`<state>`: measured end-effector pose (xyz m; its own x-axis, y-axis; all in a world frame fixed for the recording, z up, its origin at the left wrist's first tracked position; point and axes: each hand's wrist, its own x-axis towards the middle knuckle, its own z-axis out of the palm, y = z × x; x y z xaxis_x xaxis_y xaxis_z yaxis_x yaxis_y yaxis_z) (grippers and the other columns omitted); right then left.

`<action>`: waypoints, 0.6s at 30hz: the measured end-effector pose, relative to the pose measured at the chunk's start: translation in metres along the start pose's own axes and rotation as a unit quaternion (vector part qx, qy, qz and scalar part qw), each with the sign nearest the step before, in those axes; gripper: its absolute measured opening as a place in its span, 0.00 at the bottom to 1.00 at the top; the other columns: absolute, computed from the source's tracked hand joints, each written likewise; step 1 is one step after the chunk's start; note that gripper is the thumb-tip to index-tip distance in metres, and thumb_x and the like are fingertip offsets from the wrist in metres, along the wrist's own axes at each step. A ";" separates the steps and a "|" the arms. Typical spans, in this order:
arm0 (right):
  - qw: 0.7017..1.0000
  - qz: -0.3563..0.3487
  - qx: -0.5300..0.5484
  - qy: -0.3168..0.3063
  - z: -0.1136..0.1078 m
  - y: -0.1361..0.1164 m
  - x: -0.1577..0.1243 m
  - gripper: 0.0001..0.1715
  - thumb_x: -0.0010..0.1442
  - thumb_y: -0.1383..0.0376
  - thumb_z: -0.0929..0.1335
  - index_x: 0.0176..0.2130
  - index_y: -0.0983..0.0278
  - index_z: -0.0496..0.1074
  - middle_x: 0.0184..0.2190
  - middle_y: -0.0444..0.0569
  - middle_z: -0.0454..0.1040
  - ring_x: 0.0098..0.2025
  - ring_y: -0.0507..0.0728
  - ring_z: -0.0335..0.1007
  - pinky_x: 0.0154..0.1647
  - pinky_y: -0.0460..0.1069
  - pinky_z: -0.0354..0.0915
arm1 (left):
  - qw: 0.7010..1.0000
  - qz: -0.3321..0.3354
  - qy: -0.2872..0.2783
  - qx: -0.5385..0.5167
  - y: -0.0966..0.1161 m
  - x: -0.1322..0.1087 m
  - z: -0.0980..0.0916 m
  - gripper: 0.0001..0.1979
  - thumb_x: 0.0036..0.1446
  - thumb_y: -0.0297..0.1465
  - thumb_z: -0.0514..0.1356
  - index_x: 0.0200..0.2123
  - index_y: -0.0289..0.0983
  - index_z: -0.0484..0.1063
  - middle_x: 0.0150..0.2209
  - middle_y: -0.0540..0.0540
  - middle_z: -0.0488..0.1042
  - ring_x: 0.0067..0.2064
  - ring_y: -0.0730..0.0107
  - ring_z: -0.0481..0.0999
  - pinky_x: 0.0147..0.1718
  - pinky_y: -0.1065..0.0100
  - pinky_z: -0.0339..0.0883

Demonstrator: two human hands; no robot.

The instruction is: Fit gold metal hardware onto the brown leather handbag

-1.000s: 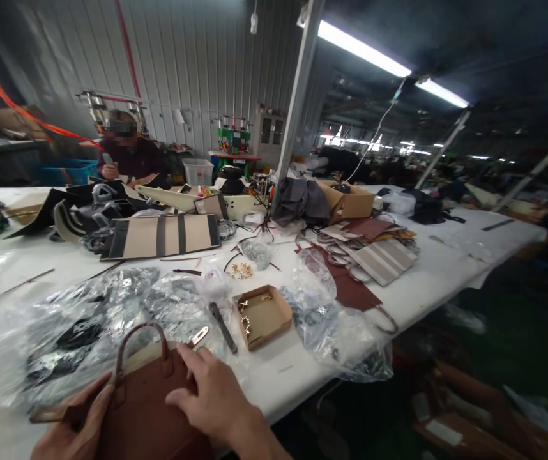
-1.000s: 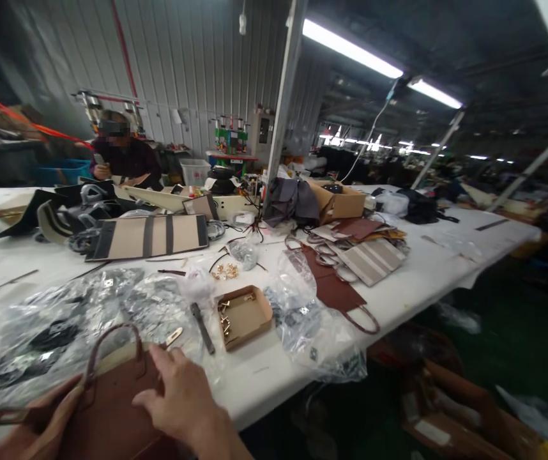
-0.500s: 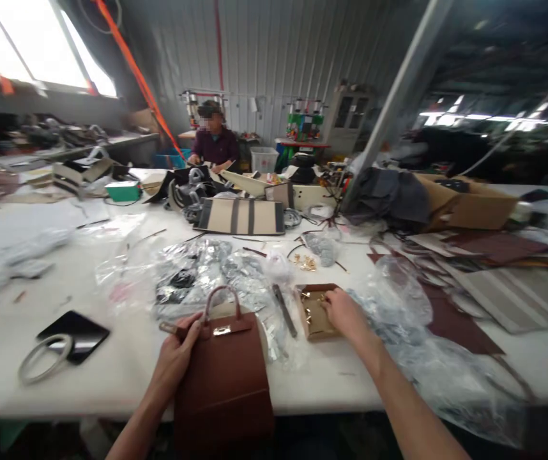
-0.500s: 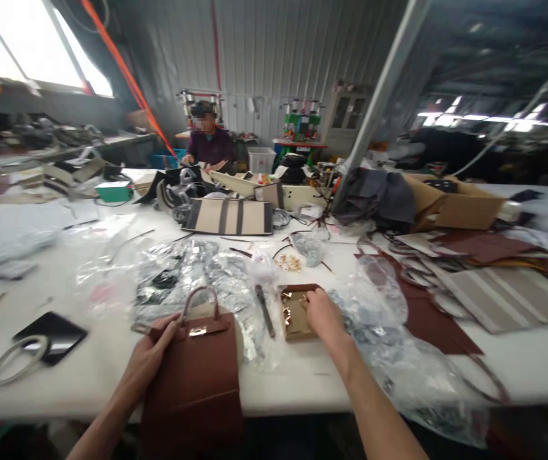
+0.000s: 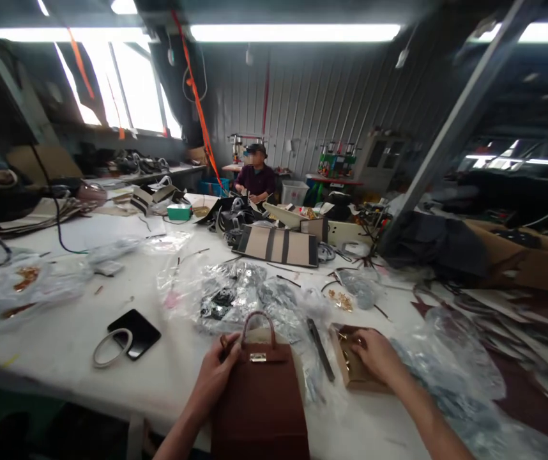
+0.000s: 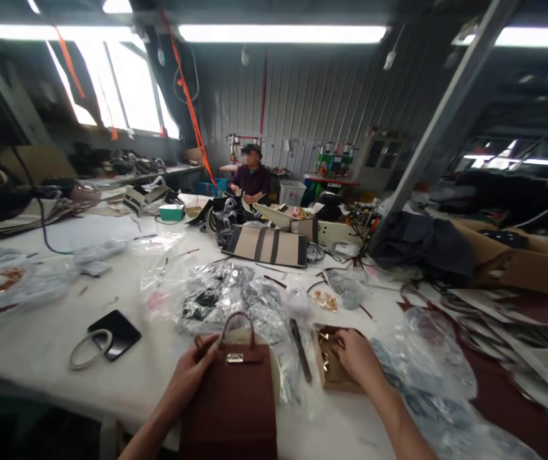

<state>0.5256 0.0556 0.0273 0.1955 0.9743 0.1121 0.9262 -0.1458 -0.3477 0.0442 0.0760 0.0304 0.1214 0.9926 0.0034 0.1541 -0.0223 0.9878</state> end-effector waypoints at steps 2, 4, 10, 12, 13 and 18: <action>0.999 0.009 0.033 0.016 -0.004 0.000 0.003 0.10 0.56 0.63 0.72 0.39 0.59 0.83 0.41 0.54 0.86 0.47 0.67 0.83 0.51 0.57 0.74 | 1.000 -0.011 -0.007 -0.019 -0.002 -0.001 -0.003 0.36 0.62 0.58 0.65 0.60 0.36 0.81 0.61 0.35 0.84 0.66 0.41 0.80 0.71 0.46 0.70; 0.991 0.042 0.115 0.052 -0.009 0.001 0.004 0.12 0.50 0.60 0.74 0.37 0.55 0.83 0.38 0.50 0.86 0.43 0.66 0.83 0.47 0.58 0.76 | 0.999 -0.007 -0.011 -0.030 -0.005 -0.001 -0.006 0.36 0.62 0.59 0.65 0.61 0.38 0.81 0.62 0.36 0.84 0.67 0.41 0.80 0.71 0.47 0.70; 0.754 0.226 0.596 0.160 -0.026 -0.007 -0.018 0.32 0.36 0.50 0.84 0.42 0.56 0.86 0.43 0.53 0.85 0.39 0.65 0.83 0.36 0.61 0.84 | 0.998 0.058 0.008 0.019 -0.016 -0.001 -0.001 0.30 0.65 0.59 0.64 0.56 0.43 0.84 0.59 0.37 0.84 0.64 0.42 0.80 0.68 0.48 0.72; 0.648 0.220 0.713 0.155 -0.032 -0.016 -0.029 0.30 0.38 0.52 0.85 0.42 0.56 0.86 0.43 0.54 0.83 0.38 0.61 0.81 0.35 0.56 0.84 | 0.998 0.058 0.016 0.029 -0.019 0.000 0.003 0.30 0.65 0.60 0.63 0.56 0.44 0.83 0.59 0.37 0.84 0.64 0.43 0.80 0.68 0.49 0.72; 0.610 0.213 0.749 0.145 -0.034 -0.022 -0.034 0.28 0.41 0.51 0.85 0.42 0.56 0.86 0.41 0.53 0.82 0.37 0.58 0.79 0.33 0.53 0.84 | 0.998 0.054 0.016 0.033 -0.020 0.001 0.004 0.30 0.65 0.59 0.63 0.56 0.43 0.83 0.59 0.37 0.84 0.64 0.43 0.80 0.68 0.49 0.72; 0.564 0.177 0.790 0.162 -0.030 -0.052 -0.041 0.27 0.42 0.60 0.89 0.42 0.58 0.86 0.36 0.44 0.74 0.30 0.48 0.67 0.24 0.42 0.73 | 0.997 0.057 0.028 0.054 -0.028 0.006 0.003 0.31 0.63 0.59 0.65 0.56 0.43 0.83 0.59 0.37 0.84 0.64 0.42 0.81 0.68 0.49 0.73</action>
<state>0.4792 0.0180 0.0691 0.5641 0.8121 -0.1495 -0.5825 0.2631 -0.7691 0.0439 0.0817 0.0025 0.0900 0.9880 0.1256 0.2480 -0.1444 0.9579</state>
